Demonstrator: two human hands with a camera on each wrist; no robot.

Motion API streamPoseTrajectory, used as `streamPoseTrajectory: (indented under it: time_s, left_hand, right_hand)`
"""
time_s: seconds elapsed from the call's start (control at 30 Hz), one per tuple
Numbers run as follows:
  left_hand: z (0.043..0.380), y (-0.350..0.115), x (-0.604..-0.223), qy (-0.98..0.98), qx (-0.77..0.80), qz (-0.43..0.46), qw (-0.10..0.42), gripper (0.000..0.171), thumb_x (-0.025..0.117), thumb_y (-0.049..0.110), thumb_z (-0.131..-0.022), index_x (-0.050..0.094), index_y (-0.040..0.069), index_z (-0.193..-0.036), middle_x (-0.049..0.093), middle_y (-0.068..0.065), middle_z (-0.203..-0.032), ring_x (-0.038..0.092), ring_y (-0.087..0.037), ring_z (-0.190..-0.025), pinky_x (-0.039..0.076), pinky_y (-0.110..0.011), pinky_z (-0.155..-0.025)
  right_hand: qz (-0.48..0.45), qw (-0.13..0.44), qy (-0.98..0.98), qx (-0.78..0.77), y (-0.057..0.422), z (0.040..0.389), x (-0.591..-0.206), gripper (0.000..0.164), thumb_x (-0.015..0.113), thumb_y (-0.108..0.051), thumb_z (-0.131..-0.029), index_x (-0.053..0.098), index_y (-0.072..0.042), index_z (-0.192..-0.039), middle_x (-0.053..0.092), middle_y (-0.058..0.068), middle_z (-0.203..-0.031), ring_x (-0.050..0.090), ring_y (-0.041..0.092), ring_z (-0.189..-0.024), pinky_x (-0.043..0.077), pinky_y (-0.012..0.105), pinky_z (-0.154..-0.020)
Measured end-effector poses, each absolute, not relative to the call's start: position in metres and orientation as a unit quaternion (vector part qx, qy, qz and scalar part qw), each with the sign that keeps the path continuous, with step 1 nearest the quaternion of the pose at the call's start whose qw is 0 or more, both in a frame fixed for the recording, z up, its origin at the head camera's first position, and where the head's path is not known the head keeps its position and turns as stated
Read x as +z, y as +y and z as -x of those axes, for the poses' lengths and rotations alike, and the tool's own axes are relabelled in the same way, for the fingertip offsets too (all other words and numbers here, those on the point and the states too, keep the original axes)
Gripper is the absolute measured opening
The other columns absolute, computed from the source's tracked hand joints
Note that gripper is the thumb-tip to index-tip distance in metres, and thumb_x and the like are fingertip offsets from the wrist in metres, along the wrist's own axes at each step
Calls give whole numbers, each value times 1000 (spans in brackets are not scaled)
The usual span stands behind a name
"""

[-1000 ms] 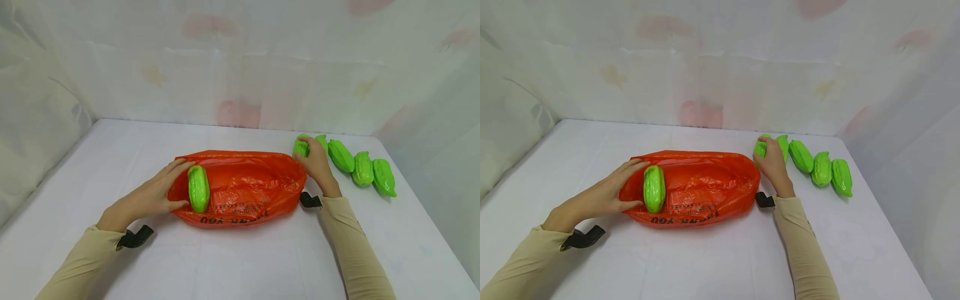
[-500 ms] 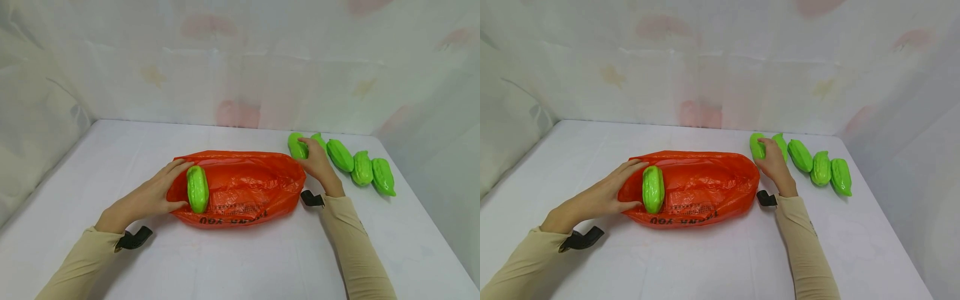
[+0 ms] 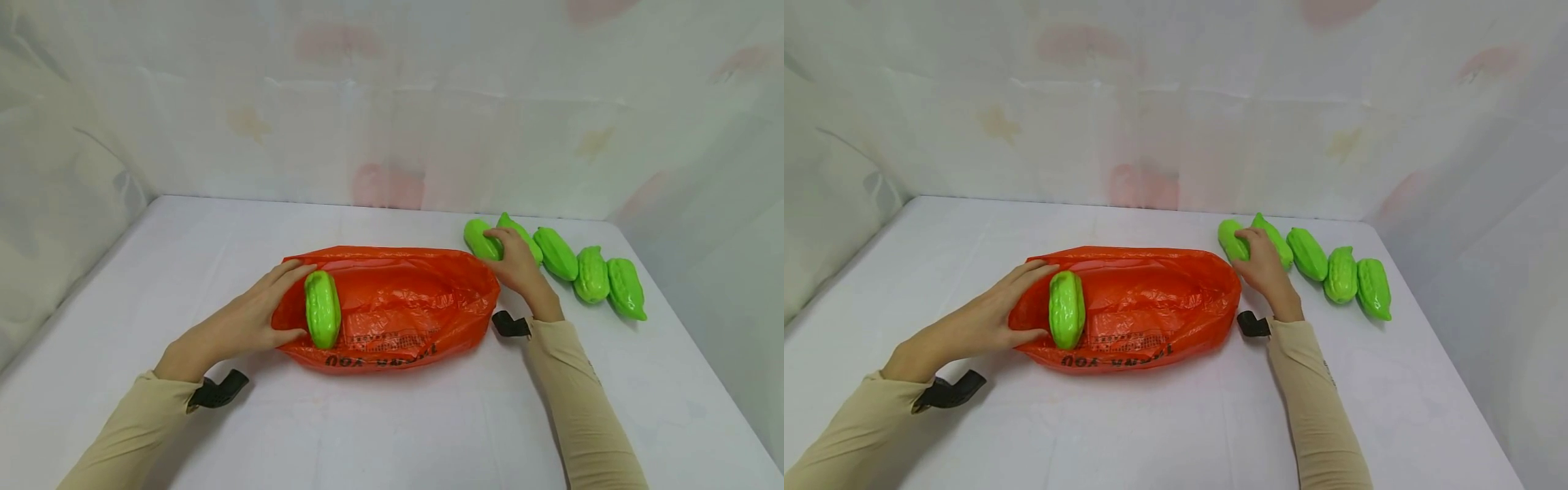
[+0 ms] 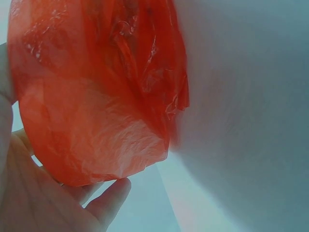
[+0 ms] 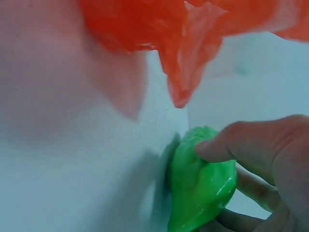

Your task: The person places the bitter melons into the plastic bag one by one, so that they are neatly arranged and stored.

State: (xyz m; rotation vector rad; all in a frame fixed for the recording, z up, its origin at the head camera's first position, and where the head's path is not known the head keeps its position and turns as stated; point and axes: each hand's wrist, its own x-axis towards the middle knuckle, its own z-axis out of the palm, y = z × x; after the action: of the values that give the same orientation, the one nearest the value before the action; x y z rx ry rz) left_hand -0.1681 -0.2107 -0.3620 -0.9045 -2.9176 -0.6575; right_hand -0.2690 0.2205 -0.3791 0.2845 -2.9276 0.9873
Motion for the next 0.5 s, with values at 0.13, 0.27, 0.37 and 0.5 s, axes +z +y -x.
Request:
streamPoseTrajectory:
  time_s: [0.13, 0.27, 0.37, 0.5]
  left_hand:
    - [167, -211, -362, -935, -208, 286, 9, 95, 82, 16, -78, 27, 12, -155, 27, -16, -158, 32, -40, -143, 43, -63, -104]
    - [167, -211, -362, -936, -207, 285, 9, 95, 82, 16, -77, 26, 13, -155, 27, -16, -158, 32, -41, -143, 43, -63, -104]
    - [167, -211, -362, -936, -206, 286, 10, 95, 82, 16, -77, 27, 12, -154, 28, -16, -157, 32, -41, -143, 43, -63, -104]
    - [168, -210, -362, -935, -207, 287, 9, 95, 82, 16, -77, 27, 12, -154, 28, -16, -157, 33, -40, -142, 43, -63, -104]
  right_hand:
    - [-90, -4, -946, 310, 223, 268, -376, 58, 65, -16, -91, 45, 2, -143, 34, 27, -152, 34, 44, -141, 29, 60, -117]
    - [-89, -21, -945, 314, 227, 268, -375, 58, 64, -14, -89, 47, 0, -143, 32, 26, -154, 33, 43, -141, 29, 60, -117]
    - [-85, -26, -944, 317, 228, 268, -375, 57, 63, -13, -89, 47, 0, -142, 33, 26, -153, 34, 43, -140, 30, 60, -117]
    - [-83, -16, -944, 320, 228, 268, -376, 54, 63, -15, -91, 48, 1, -141, 36, 27, -150, 35, 42, -139, 30, 59, -117]
